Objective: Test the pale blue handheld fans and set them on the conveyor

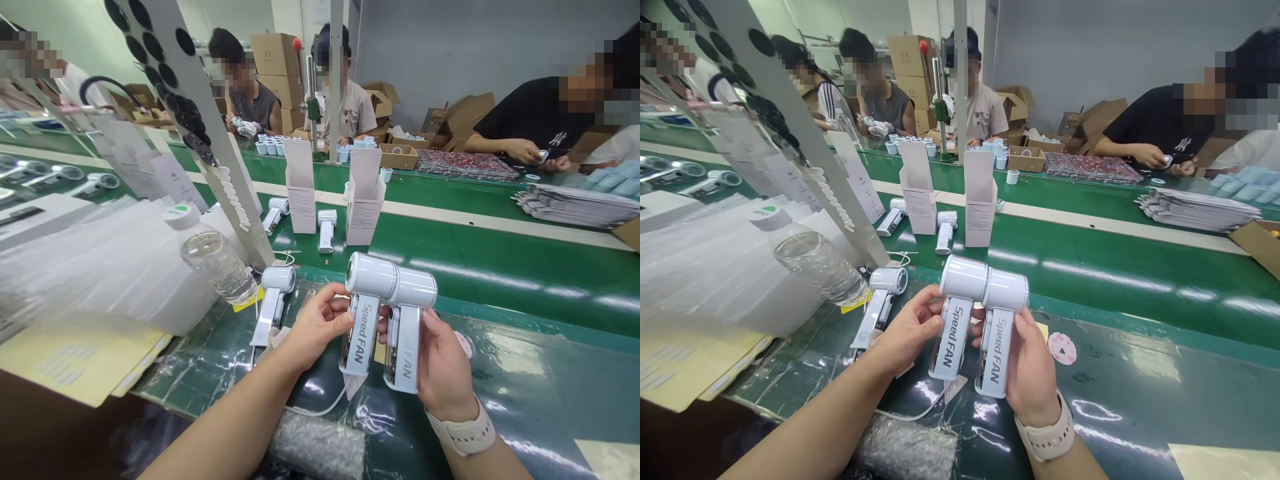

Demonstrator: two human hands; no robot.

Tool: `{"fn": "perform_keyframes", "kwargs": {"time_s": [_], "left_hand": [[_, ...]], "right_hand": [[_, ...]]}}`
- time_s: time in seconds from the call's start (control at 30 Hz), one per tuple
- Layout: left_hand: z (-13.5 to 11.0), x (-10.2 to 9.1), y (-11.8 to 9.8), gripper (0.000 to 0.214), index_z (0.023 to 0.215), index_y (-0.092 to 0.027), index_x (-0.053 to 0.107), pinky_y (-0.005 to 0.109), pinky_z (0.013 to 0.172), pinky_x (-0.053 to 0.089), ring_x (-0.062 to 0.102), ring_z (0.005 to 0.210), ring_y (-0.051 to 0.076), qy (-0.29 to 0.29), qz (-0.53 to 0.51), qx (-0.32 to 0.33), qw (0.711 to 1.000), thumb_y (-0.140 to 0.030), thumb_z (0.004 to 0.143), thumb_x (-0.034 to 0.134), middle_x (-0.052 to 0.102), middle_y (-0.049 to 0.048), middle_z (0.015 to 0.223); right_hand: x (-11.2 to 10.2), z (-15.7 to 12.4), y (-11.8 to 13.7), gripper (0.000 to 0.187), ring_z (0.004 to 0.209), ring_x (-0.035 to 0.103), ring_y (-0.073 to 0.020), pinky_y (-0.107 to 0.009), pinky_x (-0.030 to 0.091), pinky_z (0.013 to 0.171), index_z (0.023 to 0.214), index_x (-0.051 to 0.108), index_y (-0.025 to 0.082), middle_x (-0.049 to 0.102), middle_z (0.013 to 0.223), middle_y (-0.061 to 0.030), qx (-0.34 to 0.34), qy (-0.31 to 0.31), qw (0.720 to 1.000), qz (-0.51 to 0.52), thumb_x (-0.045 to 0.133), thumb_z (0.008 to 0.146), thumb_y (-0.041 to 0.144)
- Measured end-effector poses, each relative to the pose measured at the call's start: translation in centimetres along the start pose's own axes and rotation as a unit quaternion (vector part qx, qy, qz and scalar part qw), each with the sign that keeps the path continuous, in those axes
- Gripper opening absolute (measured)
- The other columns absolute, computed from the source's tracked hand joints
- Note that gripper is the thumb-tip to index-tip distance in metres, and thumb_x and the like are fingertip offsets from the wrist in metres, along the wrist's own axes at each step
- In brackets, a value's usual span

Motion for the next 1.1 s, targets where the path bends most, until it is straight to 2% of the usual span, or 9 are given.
{"fn": "perform_keyframes", "kwargs": {"time_s": [0.17,0.3,0.4,0.47,0.53,0.63,0.83,1.0,1.1], "left_hand": [[-0.1,0.0,0.0,0.049,0.105,-0.019,0.058,0.032,0.073,0.052,0.071,0.086,0.024,0.012,0.000,-0.002,1.000,-0.046,0.072,0.081,0.075,0.0101,0.095],[-0.6,-0.3,-0.5,0.041,0.108,-0.020,0.063,0.035,0.082,0.050,0.069,0.096,0.025,-0.026,0.090,0.047,0.994,-0.037,0.074,0.079,0.074,0.0098,0.102],[-0.8,-0.1,-1.2,0.040,0.107,-0.022,0.068,0.041,0.099,0.044,0.065,0.108,0.029,-0.035,0.199,0.107,0.973,-0.024,0.068,0.080,0.073,0.0091,0.113],[-0.8,0.2,-1.5,0.030,0.098,-0.023,0.073,0.047,0.112,0.032,0.064,0.115,0.030,-0.026,0.243,0.152,0.958,-0.021,0.069,0.079,0.073,0.0085,0.116],[-0.8,0.4,-1.8,0.017,0.090,-0.025,0.075,0.049,0.118,0.021,0.064,0.117,0.029,-0.030,0.268,0.197,0.943,-0.021,0.073,0.076,0.075,0.0076,0.114],[-0.9,0.6,-2.0,0.013,0.090,-0.028,0.077,0.053,0.117,0.022,0.065,0.114,0.028,-0.055,0.294,0.249,0.921,-0.023,0.079,0.071,0.077,0.0070,0.109],[-1.8,1.1,-2.6,0.013,0.093,-0.029,0.077,0.054,0.116,0.027,0.067,0.114,0.027,-0.064,0.350,0.336,0.872,-0.026,0.086,0.066,0.077,0.0062,0.110],[-1.8,0.7,-2.2,0.021,0.105,-0.027,0.070,0.053,0.111,0.036,0.066,0.115,0.025,-0.027,0.426,0.417,0.802,-0.021,0.086,0.066,0.075,0.0065,0.114],[-1.3,0.3,-1.5,0.027,0.111,-0.025,0.067,0.050,0.110,0.038,0.065,0.116,0.024,0.000,0.444,0.414,0.795,-0.020,0.084,0.068,0.074,0.0086,0.116]], "right_hand": [[0.0,-0.3,0.2,0.024,0.071,0.071,-0.0257,-0.039,0.058,0.064,0.098,0.071,0.024,0.077,0.086,-0.0066,-0.025,0.015,0.999,-0.016,0.064,0.083,0.042],[-0.5,-0.9,0.7,0.030,0.075,0.070,-0.0268,-0.041,0.058,0.068,0.102,0.070,0.025,0.077,0.090,-0.0075,-0.074,0.024,0.993,-0.087,0.073,0.079,0.042],[-0.6,-1.3,1.7,0.048,0.091,0.069,-0.0285,-0.042,0.055,0.084,0.112,0.068,0.025,0.075,0.101,-0.0068,-0.162,0.031,0.960,-0.227,0.085,0.067,0.024],[-0.1,-1.6,2.4,0.057,0.107,0.065,-0.0314,-0.046,0.050,0.096,0.115,0.067,0.026,0.073,0.112,-0.0078,-0.212,0.081,0.929,-0.293,0.086,0.063,0.014],[0.5,-1.8,2.9,0.055,0.120,0.059,-0.0330,-0.050,0.043,0.105,0.116,0.067,0.027,0.071,0.121,-0.0084,-0.253,0.147,0.902,-0.319,0.083,0.065,0.011],[0.8,-1.8,3.4,0.055,0.129,0.054,-0.0331,-0.053,0.042,0.107,0.122,0.065,0.029,0.069,0.126,-0.0082,-0.291,0.204,0.878,-0.319,0.079,0.072,0.013],[0.6,-1.7,3.3,0.051,0.130,0.053,-0.0333,-0.054,0.043,0.107,0.129,0.060,0.032,0.066,0.129,-0.0086,-0.314,0.238,0.852,-0.345,0.077,0.081,0.031],[0.0,-1.3,3.0,0.057,0.125,0.058,-0.0296,-0.047,0.051,0.100,0.133,0.052,0.035,0.063,0.132,-0.0087,-0.309,0.265,0.844,-0.350,0.077,0.082,0.037],[-1.0,-0.2,2.4,0.063,0.121,0.062,-0.0297,-0.049,0.051,0.100,0.134,0.046,0.034,0.065,0.129,-0.0103,-0.273,0.274,0.847,-0.365,0.078,0.080,0.039]]}}
Point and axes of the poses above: each hand's wrist, its own z-axis towards the middle knuckle, its own x-axis out of the palm, y = z × x, the point moved 4 cm from there along z, towards the middle knuckle
